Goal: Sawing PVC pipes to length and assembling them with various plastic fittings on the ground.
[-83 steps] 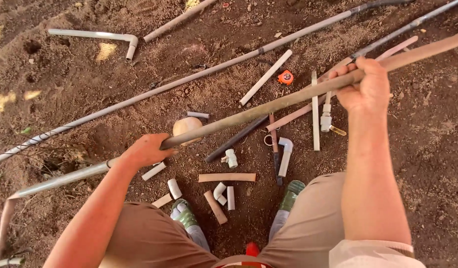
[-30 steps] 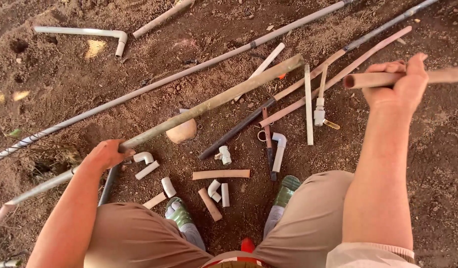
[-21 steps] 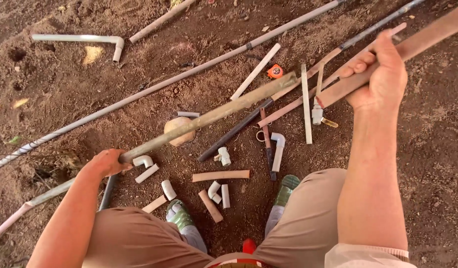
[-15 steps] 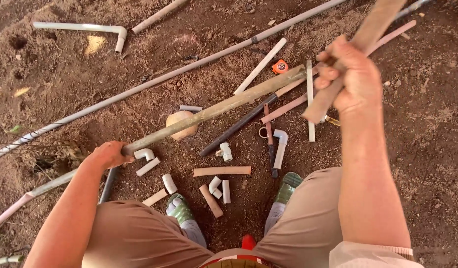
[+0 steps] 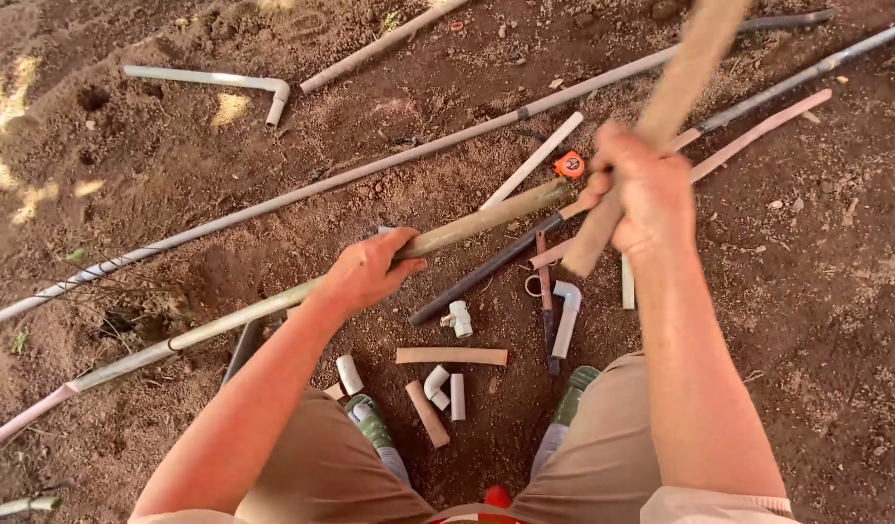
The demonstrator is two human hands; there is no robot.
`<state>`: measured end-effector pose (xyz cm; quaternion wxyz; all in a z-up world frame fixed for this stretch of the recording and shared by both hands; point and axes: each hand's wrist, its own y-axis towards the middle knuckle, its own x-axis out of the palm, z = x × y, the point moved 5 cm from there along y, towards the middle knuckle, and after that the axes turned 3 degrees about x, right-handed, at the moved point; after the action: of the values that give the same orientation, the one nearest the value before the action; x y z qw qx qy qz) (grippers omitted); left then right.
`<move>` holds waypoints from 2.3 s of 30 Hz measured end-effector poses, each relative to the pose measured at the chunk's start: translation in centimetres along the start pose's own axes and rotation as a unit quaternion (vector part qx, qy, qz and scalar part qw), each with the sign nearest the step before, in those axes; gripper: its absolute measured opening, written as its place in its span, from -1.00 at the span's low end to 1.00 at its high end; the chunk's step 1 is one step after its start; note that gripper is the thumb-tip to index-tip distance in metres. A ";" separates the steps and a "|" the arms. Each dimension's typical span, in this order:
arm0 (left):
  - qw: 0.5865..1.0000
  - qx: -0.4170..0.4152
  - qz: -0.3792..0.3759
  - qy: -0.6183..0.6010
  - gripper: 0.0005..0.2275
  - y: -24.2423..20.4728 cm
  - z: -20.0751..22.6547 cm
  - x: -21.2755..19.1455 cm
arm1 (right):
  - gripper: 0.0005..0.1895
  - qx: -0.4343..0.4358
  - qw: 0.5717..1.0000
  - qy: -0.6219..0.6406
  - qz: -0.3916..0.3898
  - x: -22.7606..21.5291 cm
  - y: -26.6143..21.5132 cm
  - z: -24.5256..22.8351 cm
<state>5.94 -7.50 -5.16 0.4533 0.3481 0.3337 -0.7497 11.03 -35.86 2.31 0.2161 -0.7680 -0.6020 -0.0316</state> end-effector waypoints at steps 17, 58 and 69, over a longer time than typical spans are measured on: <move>0.999 0.031 0.022 -0.009 -0.65 0.6 -1.2 1.0 | -0.69 -0.024 0.954 0.291 0.061 -5.5 4.8 0.6; 0.998 0.059 0.015 -0.010 -0.78 -0.2 -0.3 1.1 | -0.75 -0.062 0.950 0.302 0.051 -0.9 0.1 -0.3; 0.985 0.123 0.115 0.026 -0.75 -0.3 0.3 0.4 | -0.71 -0.001 0.962 0.274 0.013 2.5 -1.2 3.3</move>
<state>5.52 -7.78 -5.30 0.4815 0.4568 0.2085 -0.7184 9.94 -32.13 0.49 0.3726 -0.7381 -0.5095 -0.2381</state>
